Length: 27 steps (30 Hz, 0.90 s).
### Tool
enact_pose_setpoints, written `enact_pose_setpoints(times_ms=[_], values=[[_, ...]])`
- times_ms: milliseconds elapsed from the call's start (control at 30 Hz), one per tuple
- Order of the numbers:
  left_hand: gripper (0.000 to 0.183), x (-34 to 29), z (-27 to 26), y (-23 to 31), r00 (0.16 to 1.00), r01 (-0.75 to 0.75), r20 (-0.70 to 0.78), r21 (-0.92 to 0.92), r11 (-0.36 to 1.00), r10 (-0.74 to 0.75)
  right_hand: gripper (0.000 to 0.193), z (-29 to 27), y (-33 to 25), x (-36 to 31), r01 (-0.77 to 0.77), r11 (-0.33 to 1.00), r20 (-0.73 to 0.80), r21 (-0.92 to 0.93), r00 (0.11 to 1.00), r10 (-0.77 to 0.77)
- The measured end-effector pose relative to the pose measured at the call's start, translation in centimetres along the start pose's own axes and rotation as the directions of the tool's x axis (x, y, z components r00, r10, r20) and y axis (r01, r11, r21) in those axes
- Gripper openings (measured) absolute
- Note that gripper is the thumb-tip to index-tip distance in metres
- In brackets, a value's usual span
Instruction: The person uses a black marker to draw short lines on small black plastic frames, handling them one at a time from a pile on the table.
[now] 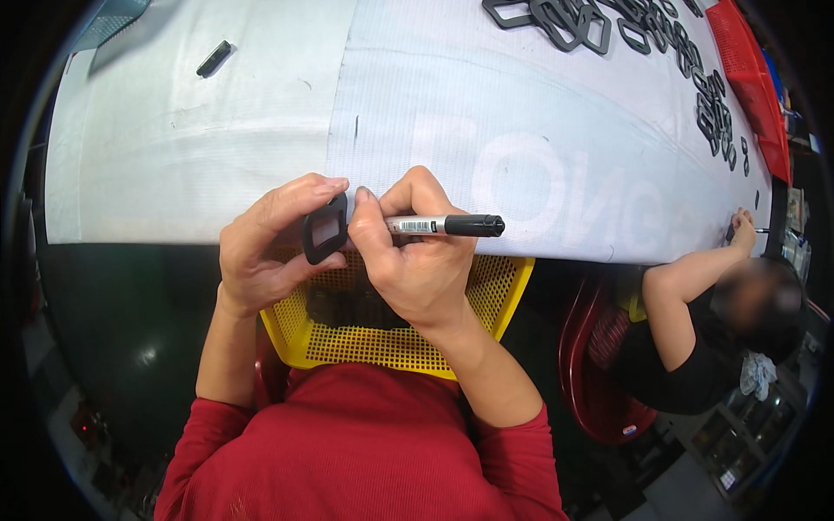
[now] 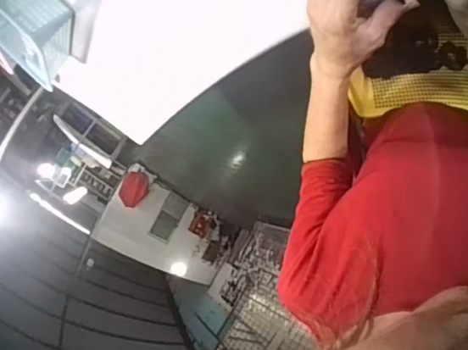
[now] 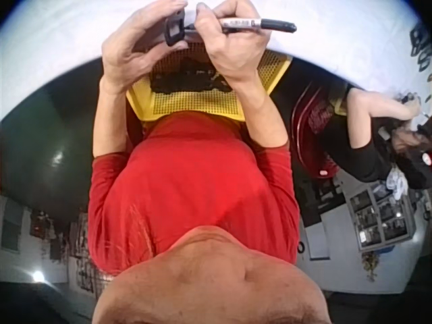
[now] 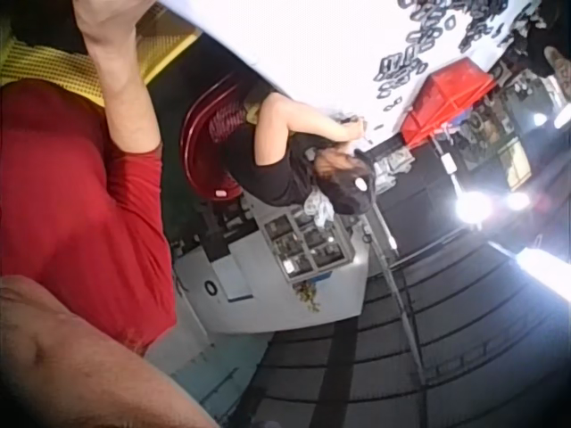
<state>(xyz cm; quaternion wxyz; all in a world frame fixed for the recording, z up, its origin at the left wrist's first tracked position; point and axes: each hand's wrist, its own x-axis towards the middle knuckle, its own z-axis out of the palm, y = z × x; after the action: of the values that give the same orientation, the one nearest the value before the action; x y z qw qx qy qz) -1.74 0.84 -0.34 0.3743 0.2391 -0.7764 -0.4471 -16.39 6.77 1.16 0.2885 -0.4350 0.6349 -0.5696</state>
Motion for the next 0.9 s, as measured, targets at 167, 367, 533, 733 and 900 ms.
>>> enact_pose_setpoints(times_ms=[167, 367, 533, 733, 900], values=[[0.053, 0.1, 0.0, 0.0, 1.000, -0.021, 0.005, 0.027, 0.999, 0.021, 0.024, -0.1, 0.1, 0.0, 0.009, 1.000, 0.009, -0.022, 1.000, -0.008], [0.053, 0.0, 0.1, 0.0, 1.000, -0.016, 0.001, 0.017, 1.000, 0.016, 0.024, 0.0, 0.0, 0.0, -0.006, 1.000, 0.016, -0.020, 1.000, 0.006], [0.053, 0.1, -0.2, 0.0, 1.000, -0.028, 0.007, 0.024, 0.999, 0.028, 0.022, -0.1, -0.2, -0.1, -0.004, 1.000, -0.009, -0.023, 1.000, 0.004], [0.055, -0.2, -1.6, 0.1, 0.981, 0.093, 0.181, -0.130, 0.987, -0.069, 0.019, -1.6, 0.2, 1.5, -0.026, 0.980, -0.232, 0.196, 0.970, 0.073], [0.029, 0.8, -2.1, 1.0, 0.923, -0.026, 0.385, 0.004, 1.000, 0.022, 0.017, -5.0, 1.7, 8.3, 0.168, 0.959, -0.225, -0.230, 0.949, -0.220]])
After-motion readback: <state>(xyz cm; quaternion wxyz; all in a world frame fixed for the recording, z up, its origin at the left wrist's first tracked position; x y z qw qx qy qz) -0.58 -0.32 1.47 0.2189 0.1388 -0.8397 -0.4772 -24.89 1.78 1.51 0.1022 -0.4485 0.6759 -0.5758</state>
